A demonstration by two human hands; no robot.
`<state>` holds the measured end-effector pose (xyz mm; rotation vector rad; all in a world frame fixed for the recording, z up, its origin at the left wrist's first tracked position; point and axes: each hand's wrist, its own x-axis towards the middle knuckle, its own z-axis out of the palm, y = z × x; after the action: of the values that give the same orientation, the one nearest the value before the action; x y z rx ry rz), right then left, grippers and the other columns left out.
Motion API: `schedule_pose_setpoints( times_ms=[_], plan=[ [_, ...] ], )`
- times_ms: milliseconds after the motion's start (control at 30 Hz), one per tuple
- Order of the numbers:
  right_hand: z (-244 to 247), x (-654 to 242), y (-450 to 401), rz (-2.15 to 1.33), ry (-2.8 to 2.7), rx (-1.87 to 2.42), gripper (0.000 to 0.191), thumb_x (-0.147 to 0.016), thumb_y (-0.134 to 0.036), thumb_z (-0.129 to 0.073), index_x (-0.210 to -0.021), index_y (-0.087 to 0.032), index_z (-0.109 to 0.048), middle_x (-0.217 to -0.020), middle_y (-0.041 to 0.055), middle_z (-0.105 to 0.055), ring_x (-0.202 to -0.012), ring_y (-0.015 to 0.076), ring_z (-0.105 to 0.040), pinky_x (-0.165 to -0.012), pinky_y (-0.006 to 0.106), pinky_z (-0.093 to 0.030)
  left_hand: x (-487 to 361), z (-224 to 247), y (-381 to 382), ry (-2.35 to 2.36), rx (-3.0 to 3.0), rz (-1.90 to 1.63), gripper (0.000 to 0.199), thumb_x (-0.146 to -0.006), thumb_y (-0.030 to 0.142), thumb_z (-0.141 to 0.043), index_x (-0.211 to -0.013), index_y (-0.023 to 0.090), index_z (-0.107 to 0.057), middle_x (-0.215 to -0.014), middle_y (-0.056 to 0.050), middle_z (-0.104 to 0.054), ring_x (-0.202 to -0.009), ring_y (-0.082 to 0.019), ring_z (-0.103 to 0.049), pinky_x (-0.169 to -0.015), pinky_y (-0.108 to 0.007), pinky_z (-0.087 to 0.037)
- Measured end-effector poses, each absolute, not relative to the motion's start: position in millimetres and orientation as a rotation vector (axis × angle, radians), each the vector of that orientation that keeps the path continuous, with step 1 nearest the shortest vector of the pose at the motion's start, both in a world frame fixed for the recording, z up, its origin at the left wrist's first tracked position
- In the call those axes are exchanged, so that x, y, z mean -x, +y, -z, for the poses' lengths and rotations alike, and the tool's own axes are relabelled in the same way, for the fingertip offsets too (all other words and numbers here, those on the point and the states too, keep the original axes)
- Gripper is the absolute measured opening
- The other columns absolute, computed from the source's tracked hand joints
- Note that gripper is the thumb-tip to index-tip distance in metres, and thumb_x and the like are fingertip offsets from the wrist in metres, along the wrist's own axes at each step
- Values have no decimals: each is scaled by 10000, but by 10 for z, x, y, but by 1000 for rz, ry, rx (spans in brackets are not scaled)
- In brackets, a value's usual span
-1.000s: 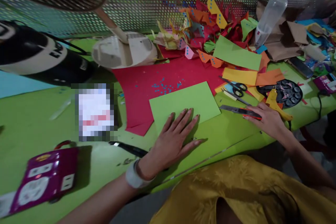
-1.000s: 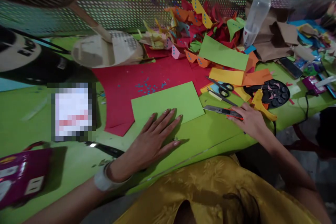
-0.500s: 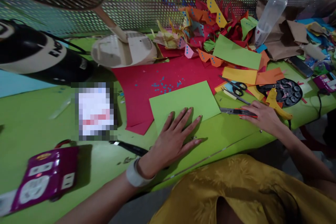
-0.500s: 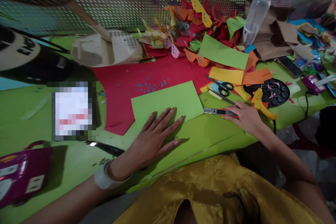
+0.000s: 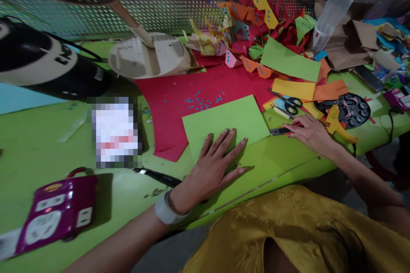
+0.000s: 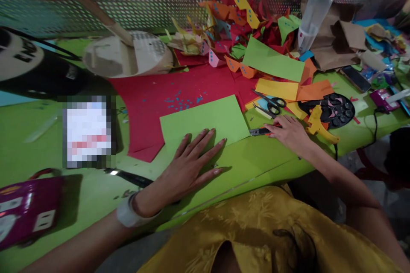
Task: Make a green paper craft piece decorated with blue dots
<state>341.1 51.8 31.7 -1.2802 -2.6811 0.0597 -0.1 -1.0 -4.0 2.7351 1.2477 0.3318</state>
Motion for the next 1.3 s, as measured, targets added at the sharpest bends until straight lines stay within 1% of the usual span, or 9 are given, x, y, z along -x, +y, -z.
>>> schedule_pose_setpoints(
  times_ms=[233, 400, 600, 667, 800, 967, 1067, 1167, 1300],
  plan=[
    [-358, -3546, 465, -169, -2672, 1287, 337, -993, -362, -478, -1261, -260, -655, -1009, 87, -645, -947, 223, -570, -816, 386, -507, -10, 22, -11, 1237, -2728, -358, 747, -967, 571, -422, -1578, 307, -85, -1657, -103, -114, -1509, -335, -157, -1211, -575, -109],
    [-342, -3407, 475, -181, -2668, 1292, 336, -966, -323, -538, -1278, -259, -648, -1014, 90, -649, -940, 235, -565, -826, 404, -497, -10, 6, -13, 1243, -2704, -360, 751, -959, 565, -452, -1576, 320, -101, -1655, -90, -130, -1502, -344, -181, -1208, -584, -123],
    [-339, -3406, 429, -257, -2647, 1305, 329, -954, -318, -562, -1267, -281, -656, -1007, 80, -646, -942, 233, -566, -821, 390, -489, -14, 3, -13, 1246, -2692, -339, 717, -965, 557, -444, -1572, 298, -164, -1649, -100, -165, -1506, -332, -171, -1215, -561, -105],
    [-334, -3408, 407, -264, -2636, 1327, 331, -958, -329, -555, -1273, -295, -651, -1008, 76, -646, -948, 232, -565, -826, 391, -490, -15, 5, -13, 1251, -2692, -335, 711, -966, 558, -440, -1572, 305, -165, -1650, -96, -162, -1509, -326, -163, -1216, -559, -102],
    [-332, -3334, 392, -216, -2666, 1335, 348, -974, -361, -520, -1285, -270, -646, -1010, 91, -648, -929, 236, -570, -799, 391, -487, -17, 9, -15, 1252, -2697, -345, 709, -970, 552, -437, -1573, 303, -157, -1653, -100, -147, -1509, -331, -161, -1213, -568, -101],
    [-354, -3289, 366, -241, -2687, 1316, 312, -972, -344, -532, -1252, -314, -664, -983, 72, -649, -931, 221, -585, -818, 376, -489, -22, 9, -17, 1256, -2711, -325, 740, -970, 548, -440, -1577, 322, -83, -1653, -109, -136, -1514, -323, -142, -1212, -569, -107],
    [-351, -3277, 344, -237, -2659, 1352, 322, -965, -348, -541, -1259, -304, -664, -999, 78, -650, -947, 230, -585, -826, 387, -501, -21, -2, -14, 1256, -2712, -330, 758, -968, 538, -453, -1577, 330, -53, -1657, -100, -118, -1512, -326, -152, -1214, -565, -102],
    [-343, -3249, 346, -205, -2650, 1376, 351, -965, -350, -535, -1290, -282, -647, -1015, 94, -651, -958, 250, -585, -813, 405, -507, -26, -15, -11, 1252, -2701, -323, 761, -968, 534, -461, -1578, 326, -56, -1662, -82, -85, -1509, -334, -155, -1217, -555, -88],
    [-351, -3265, 370, -205, -2656, 1365, 353, -971, -347, -524, -1295, -272, -643, -1021, 97, -655, -957, 250, -585, -810, 403, -508, -88, -28, -2, 1249, -2681, -305, 753, -965, 552, -450, -1578, 308, -87, -1663, -72, -71, -1512, -341, -127, -1217, -551, -72]
  ],
)
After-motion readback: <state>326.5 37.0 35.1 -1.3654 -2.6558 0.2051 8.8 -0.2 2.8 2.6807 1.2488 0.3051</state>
